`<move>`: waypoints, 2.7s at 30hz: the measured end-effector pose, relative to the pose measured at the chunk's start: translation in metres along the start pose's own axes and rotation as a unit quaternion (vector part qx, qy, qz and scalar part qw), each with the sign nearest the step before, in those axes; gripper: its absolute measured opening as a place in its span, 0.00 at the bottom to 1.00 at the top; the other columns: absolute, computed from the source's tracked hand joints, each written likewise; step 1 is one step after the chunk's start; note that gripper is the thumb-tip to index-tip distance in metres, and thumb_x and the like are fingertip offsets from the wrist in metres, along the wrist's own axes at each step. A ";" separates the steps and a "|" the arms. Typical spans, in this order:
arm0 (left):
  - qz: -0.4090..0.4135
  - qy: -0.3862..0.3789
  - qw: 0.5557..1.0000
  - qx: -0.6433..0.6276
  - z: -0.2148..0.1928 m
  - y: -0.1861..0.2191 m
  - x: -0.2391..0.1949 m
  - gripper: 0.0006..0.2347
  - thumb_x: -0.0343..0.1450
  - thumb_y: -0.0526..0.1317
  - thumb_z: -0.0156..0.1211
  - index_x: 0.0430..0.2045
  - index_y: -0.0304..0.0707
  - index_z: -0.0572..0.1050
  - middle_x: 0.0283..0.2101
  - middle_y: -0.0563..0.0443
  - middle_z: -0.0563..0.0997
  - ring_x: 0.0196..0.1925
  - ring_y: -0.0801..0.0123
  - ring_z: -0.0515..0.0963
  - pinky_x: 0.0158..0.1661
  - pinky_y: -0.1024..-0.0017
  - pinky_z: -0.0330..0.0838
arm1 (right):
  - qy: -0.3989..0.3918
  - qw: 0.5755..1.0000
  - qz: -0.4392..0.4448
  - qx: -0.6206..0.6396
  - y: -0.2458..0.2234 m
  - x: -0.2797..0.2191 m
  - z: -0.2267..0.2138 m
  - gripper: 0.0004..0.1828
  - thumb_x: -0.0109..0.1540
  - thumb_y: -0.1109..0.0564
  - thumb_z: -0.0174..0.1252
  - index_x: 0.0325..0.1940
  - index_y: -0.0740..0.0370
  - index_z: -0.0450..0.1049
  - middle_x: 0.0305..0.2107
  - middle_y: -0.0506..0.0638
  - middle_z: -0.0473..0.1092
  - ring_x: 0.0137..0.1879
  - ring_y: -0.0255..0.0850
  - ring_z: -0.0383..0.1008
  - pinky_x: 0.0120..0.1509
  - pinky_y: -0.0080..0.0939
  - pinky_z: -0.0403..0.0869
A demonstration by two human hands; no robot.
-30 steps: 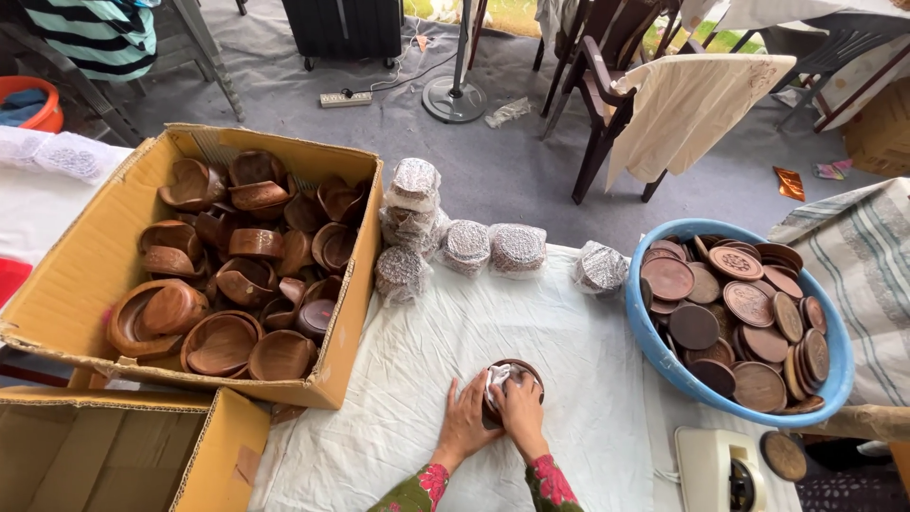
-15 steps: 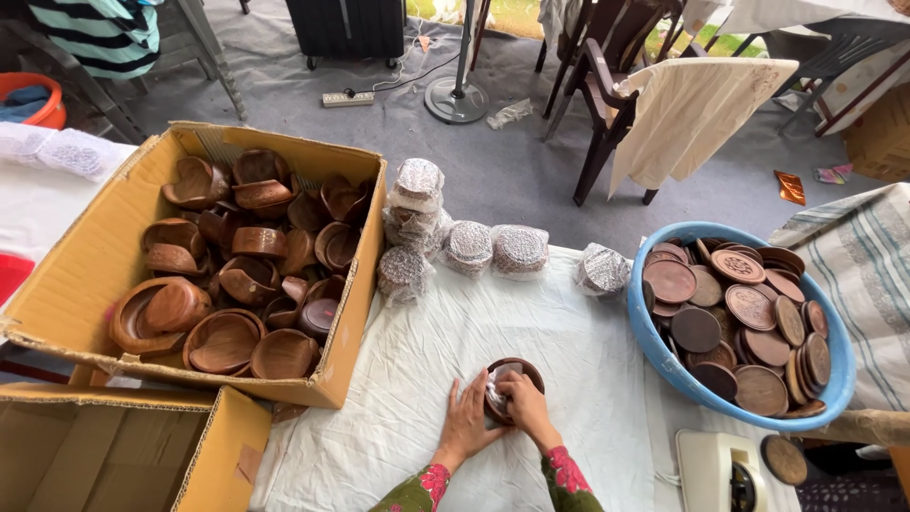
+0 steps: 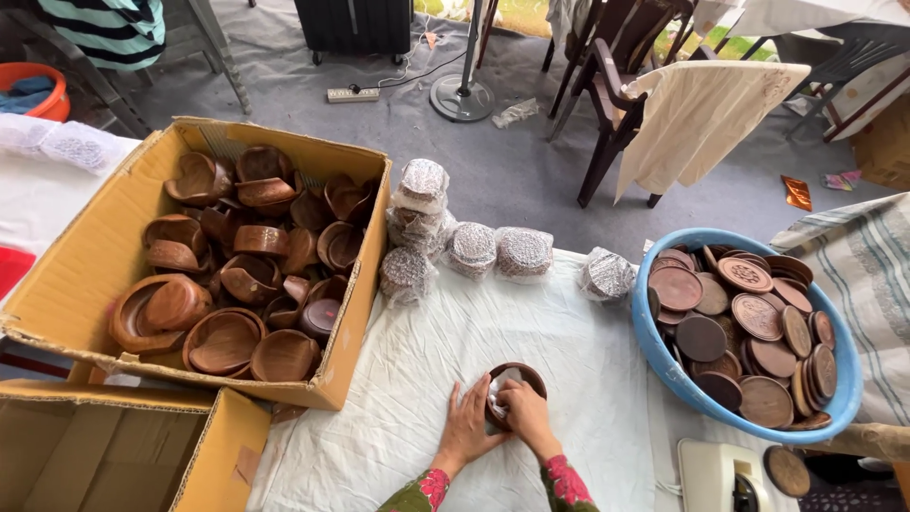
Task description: The person wipes small wooden bowls and round wooden discs with a white cloth. They pick each item from a cardboard box or a blue basin, wipe it, and place it on a white cloth-covered table.
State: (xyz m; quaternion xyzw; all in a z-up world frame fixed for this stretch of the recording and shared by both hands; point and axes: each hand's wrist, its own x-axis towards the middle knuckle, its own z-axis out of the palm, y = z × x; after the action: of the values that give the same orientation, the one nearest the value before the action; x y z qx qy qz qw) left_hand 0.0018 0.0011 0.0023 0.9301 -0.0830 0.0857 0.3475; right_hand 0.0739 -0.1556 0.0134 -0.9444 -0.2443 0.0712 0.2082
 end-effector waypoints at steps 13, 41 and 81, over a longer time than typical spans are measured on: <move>0.010 0.009 1.000 -0.007 0.006 -0.004 -0.003 0.52 0.60 0.55 0.76 0.72 0.31 0.44 0.73 0.42 0.59 0.74 0.61 0.61 0.71 0.46 0.38 | 0.082 0.981 0.159 -0.070 -0.026 0.000 0.005 0.11 0.62 0.55 0.57 0.45 0.61 0.76 0.53 0.58 0.68 0.52 0.55 0.71 0.47 0.53 0.77; 0.013 -0.001 1.000 0.018 0.006 -0.004 -0.003 0.47 0.63 0.59 0.73 0.71 0.35 0.50 0.74 0.44 0.59 0.74 0.61 0.59 0.71 0.44 0.38 | 0.095 0.995 -0.011 -0.028 0.020 0.002 0.022 0.11 0.54 0.64 0.57 0.38 0.57 0.78 0.38 0.45 0.74 0.47 0.47 0.73 0.47 0.46 0.75; 0.054 -0.015 0.998 0.028 0.003 -0.003 -0.005 0.47 0.61 0.58 0.75 0.70 0.37 0.53 0.72 0.46 0.62 0.73 0.60 0.61 0.70 0.45 0.42 | -0.132 0.935 0.249 0.216 0.062 0.004 0.032 0.18 0.55 0.51 0.60 0.46 0.60 0.82 0.31 0.58 0.80 0.38 0.48 0.82 0.45 0.46 0.78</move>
State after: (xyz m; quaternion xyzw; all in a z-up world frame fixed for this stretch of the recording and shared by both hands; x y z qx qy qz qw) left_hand -0.0018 0.0024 -0.0029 0.9349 -0.1355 0.0923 0.3148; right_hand 0.0966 -0.1913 -0.0427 -0.8893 -0.0055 0.2958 0.3487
